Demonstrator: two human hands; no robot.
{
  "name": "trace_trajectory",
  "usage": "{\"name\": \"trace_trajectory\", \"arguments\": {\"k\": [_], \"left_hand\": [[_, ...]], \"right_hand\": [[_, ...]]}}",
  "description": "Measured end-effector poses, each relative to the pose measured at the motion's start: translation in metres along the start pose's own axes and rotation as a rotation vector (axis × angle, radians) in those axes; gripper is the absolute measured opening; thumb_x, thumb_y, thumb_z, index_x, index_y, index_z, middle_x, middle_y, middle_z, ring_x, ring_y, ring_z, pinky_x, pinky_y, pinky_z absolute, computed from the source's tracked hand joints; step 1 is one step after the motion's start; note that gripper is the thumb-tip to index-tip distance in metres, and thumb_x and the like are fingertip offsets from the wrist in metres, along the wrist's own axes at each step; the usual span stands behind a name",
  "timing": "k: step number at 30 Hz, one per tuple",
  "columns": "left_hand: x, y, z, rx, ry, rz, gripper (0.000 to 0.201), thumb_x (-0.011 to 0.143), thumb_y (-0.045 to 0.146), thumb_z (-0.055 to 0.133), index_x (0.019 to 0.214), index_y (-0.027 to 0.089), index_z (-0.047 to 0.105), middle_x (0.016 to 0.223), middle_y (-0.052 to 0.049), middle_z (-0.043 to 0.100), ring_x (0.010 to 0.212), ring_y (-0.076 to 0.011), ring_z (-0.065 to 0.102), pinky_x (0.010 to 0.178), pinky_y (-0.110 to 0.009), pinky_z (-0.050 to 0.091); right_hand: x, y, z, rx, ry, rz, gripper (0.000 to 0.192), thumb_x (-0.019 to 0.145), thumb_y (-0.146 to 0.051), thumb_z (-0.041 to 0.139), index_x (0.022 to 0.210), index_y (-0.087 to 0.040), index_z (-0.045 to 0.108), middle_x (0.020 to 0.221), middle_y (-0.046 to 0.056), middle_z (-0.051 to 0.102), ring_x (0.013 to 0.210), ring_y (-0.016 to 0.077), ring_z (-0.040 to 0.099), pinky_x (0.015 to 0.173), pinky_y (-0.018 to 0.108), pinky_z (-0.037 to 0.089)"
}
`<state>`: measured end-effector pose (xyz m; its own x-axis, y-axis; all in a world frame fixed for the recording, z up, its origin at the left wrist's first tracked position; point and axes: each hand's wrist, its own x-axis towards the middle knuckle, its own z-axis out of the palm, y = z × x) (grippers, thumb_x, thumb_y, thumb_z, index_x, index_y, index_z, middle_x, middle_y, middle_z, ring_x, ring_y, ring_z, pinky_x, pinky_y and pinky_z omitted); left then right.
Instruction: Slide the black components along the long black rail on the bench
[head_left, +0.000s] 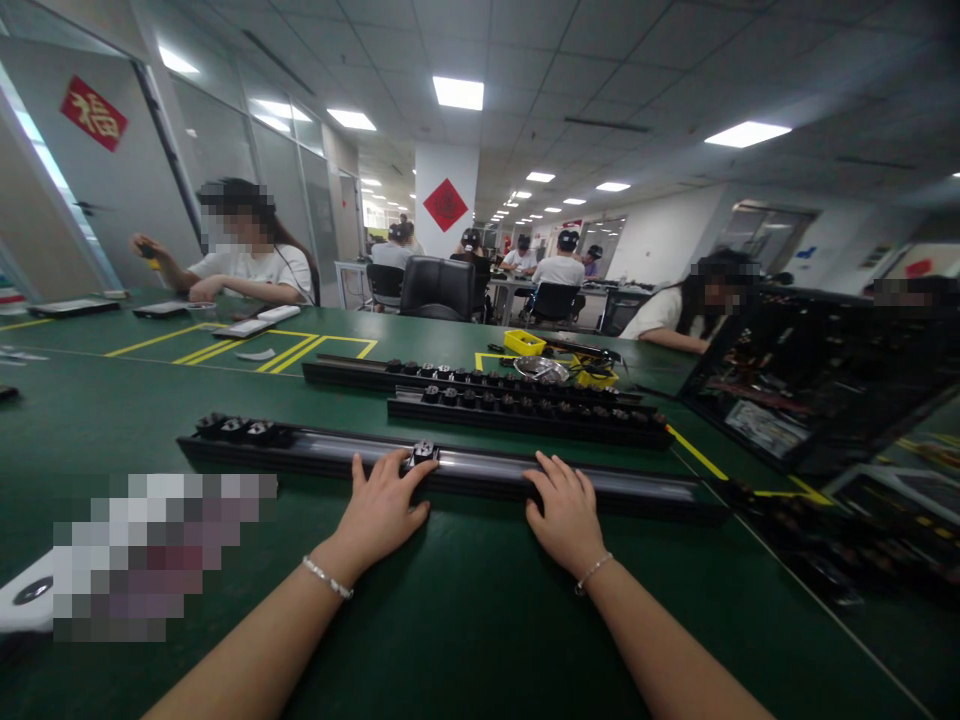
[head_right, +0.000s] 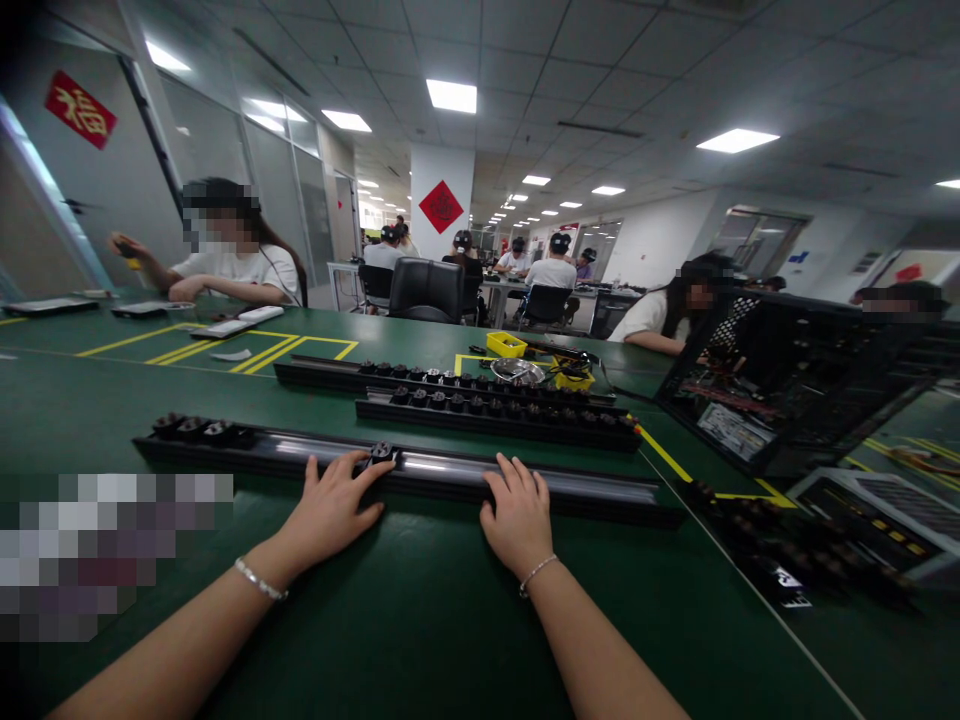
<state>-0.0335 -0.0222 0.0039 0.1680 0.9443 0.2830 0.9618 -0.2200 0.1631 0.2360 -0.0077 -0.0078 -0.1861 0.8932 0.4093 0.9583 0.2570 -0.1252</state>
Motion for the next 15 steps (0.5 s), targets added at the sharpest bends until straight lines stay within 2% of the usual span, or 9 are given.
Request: {"name": "trace_trajectory", "arguments": {"k": [10,15], "left_hand": [[0.0000,-0.0015,0.0050,0.042,0.039,0.056,0.057,0.076,0.035,0.053,0.133,0.035,0.042,0.132,-0.011,0.047,0.124,-0.0304,0.042,0.105,-0.066,0.013],[0.0004,-0.0026,0.0056,0.040,0.042,0.065,0.057,0.076,0.034,0.053,0.132,0.036,0.042,0.132,-0.010,0.047,0.123,-0.0308,0.042,0.103,-0.069,0.013]], "right_hand": [[0.0033,-0.0009,0.0060,0.024,0.047,0.014,0.031,0.076,-0.024,0.050,0.104,-0.025,0.063,0.137,0.005,0.048,0.128,0.0235,0.036,0.105,0.045,0.020],[0.0046,-0.0020,0.0047,0.043,0.063,0.012,0.025,0.081,-0.035,0.051,0.099,-0.025,0.064,0.134,0.007,0.051,0.126,0.0247,0.039,0.102,0.046,0.023]]}}
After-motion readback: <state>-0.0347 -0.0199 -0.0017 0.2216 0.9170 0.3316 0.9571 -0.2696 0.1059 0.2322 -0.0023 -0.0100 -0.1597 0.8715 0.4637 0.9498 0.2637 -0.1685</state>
